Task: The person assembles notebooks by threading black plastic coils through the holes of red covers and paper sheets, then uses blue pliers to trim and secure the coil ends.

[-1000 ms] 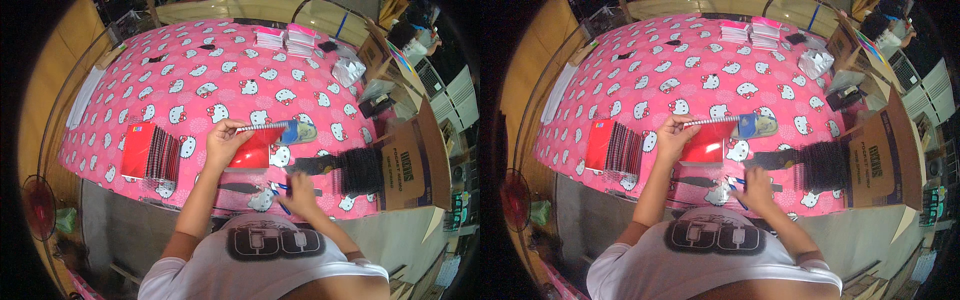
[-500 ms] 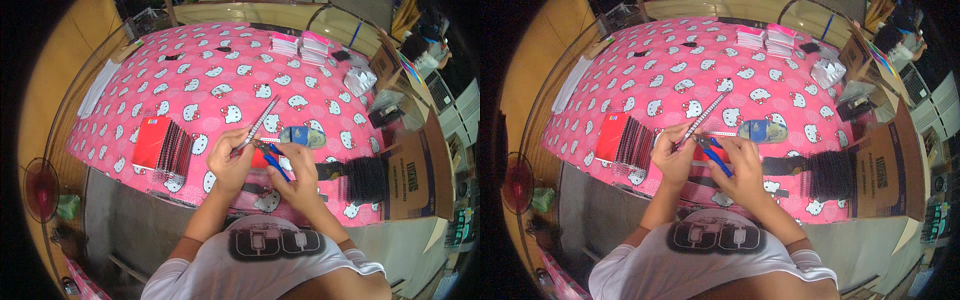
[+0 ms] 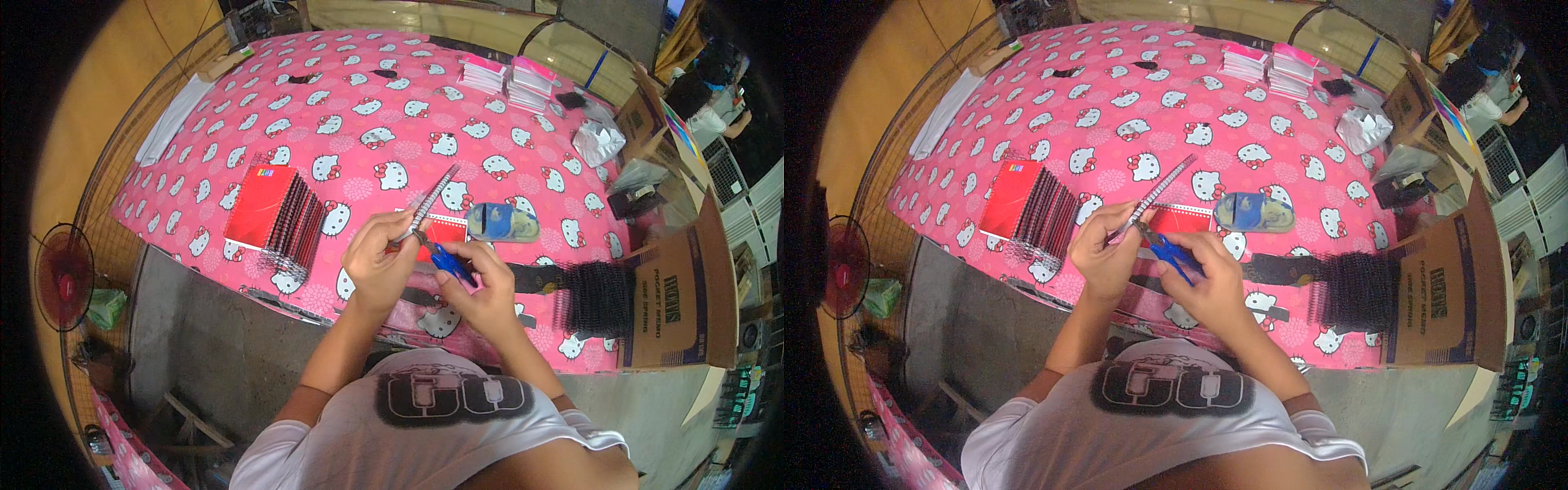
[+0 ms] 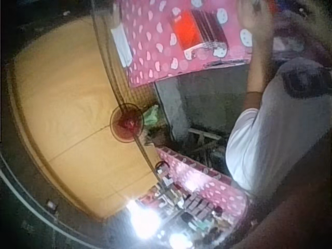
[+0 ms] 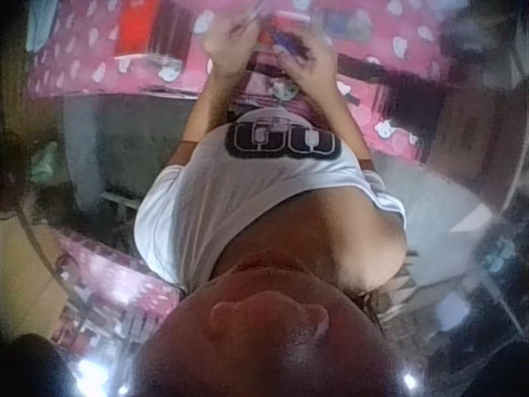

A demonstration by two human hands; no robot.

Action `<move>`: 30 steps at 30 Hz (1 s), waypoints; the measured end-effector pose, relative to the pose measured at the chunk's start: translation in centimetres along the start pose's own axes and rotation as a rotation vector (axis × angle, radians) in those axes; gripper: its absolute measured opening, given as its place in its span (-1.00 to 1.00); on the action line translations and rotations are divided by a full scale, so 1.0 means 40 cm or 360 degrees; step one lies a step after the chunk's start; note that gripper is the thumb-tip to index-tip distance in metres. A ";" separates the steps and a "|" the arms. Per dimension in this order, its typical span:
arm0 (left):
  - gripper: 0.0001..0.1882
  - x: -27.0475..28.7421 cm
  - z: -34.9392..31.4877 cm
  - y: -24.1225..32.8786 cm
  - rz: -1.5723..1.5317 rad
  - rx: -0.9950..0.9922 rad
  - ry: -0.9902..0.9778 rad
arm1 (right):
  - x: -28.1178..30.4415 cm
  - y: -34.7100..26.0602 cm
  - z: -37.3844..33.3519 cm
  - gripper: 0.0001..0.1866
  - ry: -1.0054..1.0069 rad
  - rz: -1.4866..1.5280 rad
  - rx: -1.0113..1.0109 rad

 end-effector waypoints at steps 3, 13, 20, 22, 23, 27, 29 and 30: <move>-0.81 0.025 -0.010 0.008 0.0034 -0.0212 -0.0125 | -0.069 0.083 -0.051 -0.72 -0.0034 0.1852 -0.1057; -0.80 0.427 0.140 -0.062 -0.0421 0.0386 0.0985 | -0.017 0.199 -0.236 -0.56 -0.0317 -0.0322 -0.0236; -0.84 0.594 0.118 -0.328 -0.0316 0.0795 0.0973 | -0.036 0.129 -0.189 -0.63 -0.0427 -0.0527 0.0126; -0.83 0.544 0.125 -0.319 -0.0315 0.0677 0.0964 | -0.092 0.104 -0.039 -0.68 -0.0227 -0.0162 0.0191; -0.81 0.532 0.131 -0.310 -0.0315 0.0605 0.0963 | -0.138 0.096 0.047 -0.71 -0.0145 0.0023 0.0213; -0.65 0.505 0.146 -0.301 -0.0148 0.0564 0.0956 | -0.398 0.131 0.341 -0.71 0.0216 0.0735 0.0286; -0.55 0.505 0.152 -0.289 -0.0002 0.0579 0.0997 | -0.522 0.150 0.424 -0.68 0.0350 0.0998 0.0139; -0.53 0.508 0.152 -0.288 0.0039 0.0602 0.1031 | -0.567 0.145 0.451 -0.66 0.0408 0.1106 0.0041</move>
Point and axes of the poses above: each hand's wrist, its own z-axis towards the middle knuckle, its own x-axis out of the back of the hand, y = z × x, the point moved 6 cm from there along z, towards the middle knuckle, and after that the axes turned 14 degrees about x, right-handed, at the moved point
